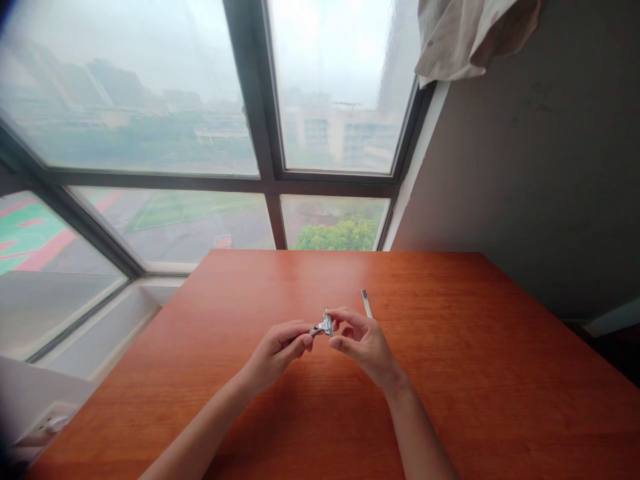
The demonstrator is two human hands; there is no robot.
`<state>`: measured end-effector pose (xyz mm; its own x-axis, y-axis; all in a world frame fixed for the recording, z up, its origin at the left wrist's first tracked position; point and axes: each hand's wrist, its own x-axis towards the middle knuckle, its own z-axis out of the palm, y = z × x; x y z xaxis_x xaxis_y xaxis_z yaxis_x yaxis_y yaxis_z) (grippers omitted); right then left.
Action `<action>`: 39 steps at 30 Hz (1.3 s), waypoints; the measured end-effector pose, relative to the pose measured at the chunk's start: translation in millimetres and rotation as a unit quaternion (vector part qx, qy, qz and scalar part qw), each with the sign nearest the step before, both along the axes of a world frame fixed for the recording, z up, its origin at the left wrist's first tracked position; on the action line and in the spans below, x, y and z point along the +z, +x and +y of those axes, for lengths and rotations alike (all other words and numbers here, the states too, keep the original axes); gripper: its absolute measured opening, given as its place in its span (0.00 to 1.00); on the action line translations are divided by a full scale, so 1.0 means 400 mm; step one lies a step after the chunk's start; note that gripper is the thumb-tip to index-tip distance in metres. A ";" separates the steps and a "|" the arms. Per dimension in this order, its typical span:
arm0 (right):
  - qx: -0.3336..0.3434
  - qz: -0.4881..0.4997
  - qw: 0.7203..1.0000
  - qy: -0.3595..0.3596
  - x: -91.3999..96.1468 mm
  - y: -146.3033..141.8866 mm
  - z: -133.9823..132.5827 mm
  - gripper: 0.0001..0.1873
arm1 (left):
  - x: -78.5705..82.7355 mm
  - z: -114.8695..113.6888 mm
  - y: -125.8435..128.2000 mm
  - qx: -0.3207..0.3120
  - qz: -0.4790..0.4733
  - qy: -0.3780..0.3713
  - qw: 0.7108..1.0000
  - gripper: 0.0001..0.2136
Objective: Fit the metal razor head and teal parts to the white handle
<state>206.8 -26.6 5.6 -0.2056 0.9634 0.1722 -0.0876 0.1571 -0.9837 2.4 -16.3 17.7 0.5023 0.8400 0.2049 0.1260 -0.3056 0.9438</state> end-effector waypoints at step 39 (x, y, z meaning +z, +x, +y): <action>-0.051 -0.033 0.998 0.008 0.002 -0.041 0.005 0.20 | -0.024 0.008 0.014 0.089 -0.118 -0.135 0.980 0.13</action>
<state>190.4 -24.4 6.5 -0.1174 0.9770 0.1780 -0.0060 0.1785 -0.9839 7.9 -13.2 8.2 0.3077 0.9498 0.0565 -0.0769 -0.0344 0.9964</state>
